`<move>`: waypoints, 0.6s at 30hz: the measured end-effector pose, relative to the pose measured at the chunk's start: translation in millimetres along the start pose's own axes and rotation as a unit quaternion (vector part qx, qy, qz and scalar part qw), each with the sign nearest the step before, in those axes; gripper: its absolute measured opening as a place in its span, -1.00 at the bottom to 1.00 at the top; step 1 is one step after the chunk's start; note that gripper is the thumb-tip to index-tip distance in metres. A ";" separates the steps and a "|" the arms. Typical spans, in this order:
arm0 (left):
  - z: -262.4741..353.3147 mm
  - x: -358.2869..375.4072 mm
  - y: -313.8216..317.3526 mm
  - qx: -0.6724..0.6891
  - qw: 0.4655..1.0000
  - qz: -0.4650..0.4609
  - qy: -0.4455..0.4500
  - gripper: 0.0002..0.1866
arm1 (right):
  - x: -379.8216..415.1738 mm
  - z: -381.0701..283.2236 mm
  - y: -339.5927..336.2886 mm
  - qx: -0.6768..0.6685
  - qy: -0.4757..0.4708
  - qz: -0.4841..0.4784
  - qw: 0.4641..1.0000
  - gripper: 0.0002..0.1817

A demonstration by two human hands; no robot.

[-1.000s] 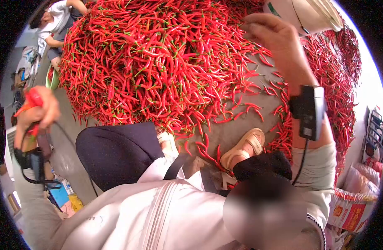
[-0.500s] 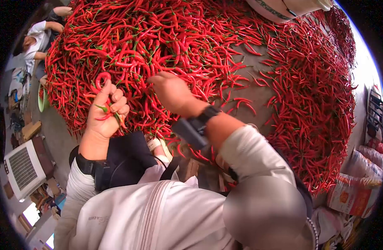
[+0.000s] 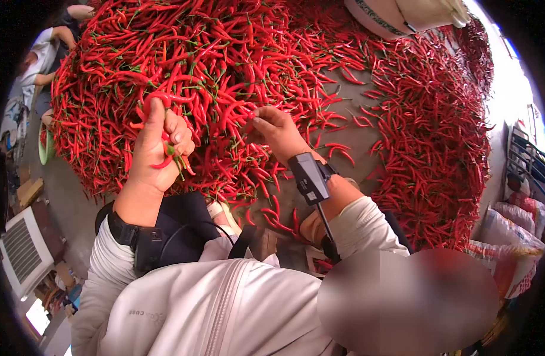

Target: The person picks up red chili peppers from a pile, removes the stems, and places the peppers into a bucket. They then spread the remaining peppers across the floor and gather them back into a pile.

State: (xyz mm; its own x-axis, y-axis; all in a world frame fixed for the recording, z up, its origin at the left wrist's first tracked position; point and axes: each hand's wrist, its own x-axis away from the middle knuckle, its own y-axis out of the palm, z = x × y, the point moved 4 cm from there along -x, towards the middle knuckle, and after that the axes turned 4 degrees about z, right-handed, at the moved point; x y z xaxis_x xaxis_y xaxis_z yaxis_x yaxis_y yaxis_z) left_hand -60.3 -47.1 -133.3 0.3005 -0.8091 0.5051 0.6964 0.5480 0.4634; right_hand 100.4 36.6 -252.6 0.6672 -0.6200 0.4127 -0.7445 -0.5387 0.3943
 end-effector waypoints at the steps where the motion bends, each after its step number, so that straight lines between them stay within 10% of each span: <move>1: -0.2 -1.6 0.6 -0.022 1.000 0.009 0.006 -0.55 | 6.2 -4.9 0.0 -0.068 0.002 0.004 0.998 -0.86; 18: -25.9 17.0 41.6 -0.124 0.982 -0.007 0.142 -0.76 | 91.7 -73.2 112.4 -0.336 -0.161 0.135 0.918 -0.54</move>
State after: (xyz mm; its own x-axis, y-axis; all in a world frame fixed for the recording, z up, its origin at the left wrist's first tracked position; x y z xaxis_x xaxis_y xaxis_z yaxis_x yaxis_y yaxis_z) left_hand -9.4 -43.6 -124.3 0.4340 -0.8624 0.2605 0.8290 0.4955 0.2593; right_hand 79.5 -39.0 -110.4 0.3380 -0.8740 0.3491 -0.6283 0.0666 0.7752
